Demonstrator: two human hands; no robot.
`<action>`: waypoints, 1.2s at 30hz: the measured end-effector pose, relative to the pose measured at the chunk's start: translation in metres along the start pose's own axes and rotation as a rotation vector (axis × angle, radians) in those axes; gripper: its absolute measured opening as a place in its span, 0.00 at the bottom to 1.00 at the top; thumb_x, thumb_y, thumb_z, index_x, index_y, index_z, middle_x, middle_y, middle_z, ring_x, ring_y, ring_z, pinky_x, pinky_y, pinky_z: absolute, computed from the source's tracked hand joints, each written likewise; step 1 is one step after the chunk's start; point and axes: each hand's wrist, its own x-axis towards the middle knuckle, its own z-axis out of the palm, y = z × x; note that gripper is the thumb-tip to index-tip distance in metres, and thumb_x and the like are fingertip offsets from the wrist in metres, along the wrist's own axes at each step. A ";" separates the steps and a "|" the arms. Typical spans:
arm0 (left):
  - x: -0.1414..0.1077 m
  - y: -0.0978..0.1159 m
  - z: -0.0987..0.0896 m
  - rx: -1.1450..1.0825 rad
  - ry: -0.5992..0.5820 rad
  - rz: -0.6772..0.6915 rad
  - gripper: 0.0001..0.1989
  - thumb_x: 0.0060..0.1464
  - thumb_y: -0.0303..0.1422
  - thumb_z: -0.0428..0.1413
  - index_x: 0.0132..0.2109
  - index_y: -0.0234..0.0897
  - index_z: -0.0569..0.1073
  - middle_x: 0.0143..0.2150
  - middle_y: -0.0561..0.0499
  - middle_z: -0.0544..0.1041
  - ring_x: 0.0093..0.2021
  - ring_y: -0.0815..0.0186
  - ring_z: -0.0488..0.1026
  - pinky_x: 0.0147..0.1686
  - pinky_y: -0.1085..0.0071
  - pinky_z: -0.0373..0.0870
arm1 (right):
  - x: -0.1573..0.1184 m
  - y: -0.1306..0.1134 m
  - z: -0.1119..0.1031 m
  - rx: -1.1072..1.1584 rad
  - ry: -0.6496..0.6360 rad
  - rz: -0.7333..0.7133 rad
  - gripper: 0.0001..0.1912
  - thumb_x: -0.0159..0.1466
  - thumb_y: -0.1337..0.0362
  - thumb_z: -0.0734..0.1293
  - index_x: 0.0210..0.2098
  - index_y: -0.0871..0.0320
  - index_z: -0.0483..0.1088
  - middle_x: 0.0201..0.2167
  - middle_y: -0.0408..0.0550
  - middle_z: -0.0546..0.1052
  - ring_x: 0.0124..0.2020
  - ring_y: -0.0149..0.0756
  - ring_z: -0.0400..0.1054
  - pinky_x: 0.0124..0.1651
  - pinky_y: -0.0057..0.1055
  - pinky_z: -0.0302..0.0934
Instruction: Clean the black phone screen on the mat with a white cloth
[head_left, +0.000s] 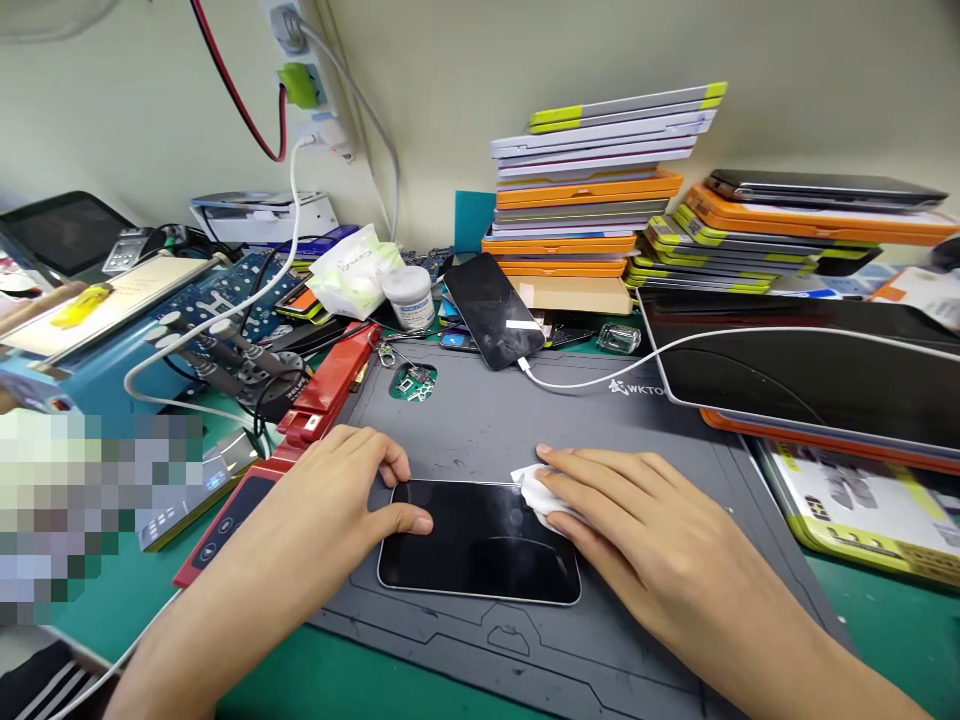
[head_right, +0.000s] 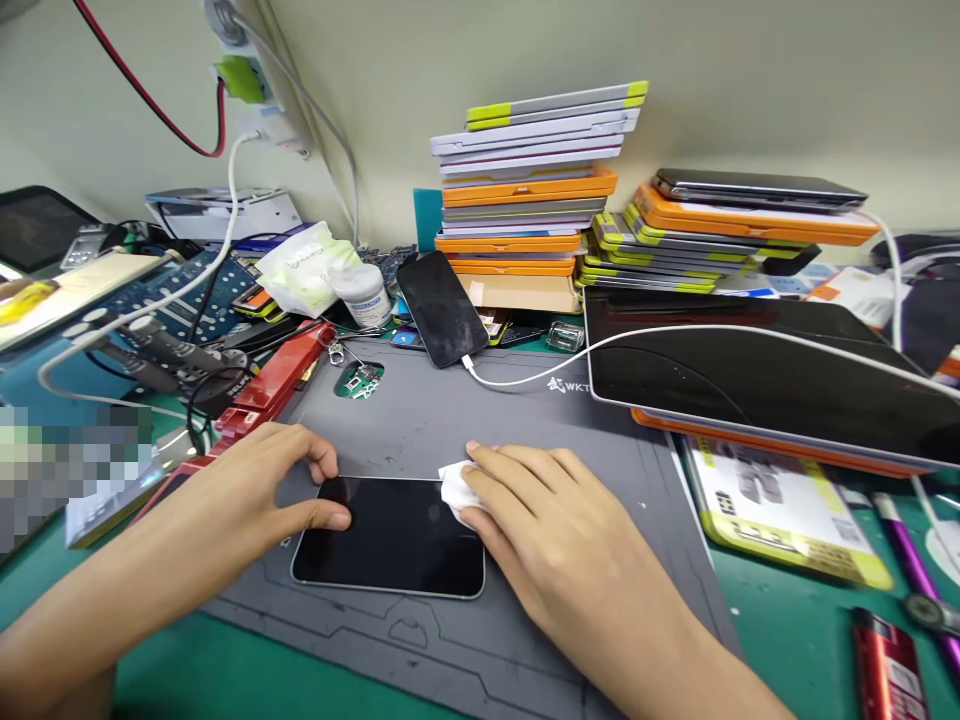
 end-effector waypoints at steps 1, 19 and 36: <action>0.000 -0.001 0.000 0.001 0.004 0.010 0.11 0.57 0.43 0.68 0.42 0.46 0.77 0.47 0.54 0.80 0.54 0.54 0.76 0.53 0.62 0.69 | 0.000 0.000 0.000 0.000 -0.003 0.000 0.12 0.79 0.68 0.63 0.58 0.61 0.73 0.60 0.49 0.79 0.58 0.39 0.73 0.57 0.39 0.65; -0.001 -0.009 0.004 -0.032 0.026 -0.033 0.18 0.52 0.50 0.68 0.42 0.46 0.77 0.48 0.50 0.79 0.55 0.48 0.74 0.56 0.56 0.68 | 0.003 -0.005 -0.003 -0.006 -0.015 -0.002 0.11 0.79 0.69 0.63 0.57 0.61 0.74 0.60 0.50 0.80 0.58 0.40 0.74 0.55 0.40 0.66; -0.007 -0.015 0.011 -0.087 0.050 -0.011 0.19 0.58 0.53 0.65 0.45 0.46 0.75 0.51 0.50 0.77 0.57 0.49 0.71 0.58 0.55 0.66 | 0.004 -0.003 -0.003 -0.012 -0.020 -0.013 0.11 0.79 0.68 0.62 0.55 0.61 0.75 0.59 0.50 0.80 0.57 0.41 0.72 0.56 0.40 0.63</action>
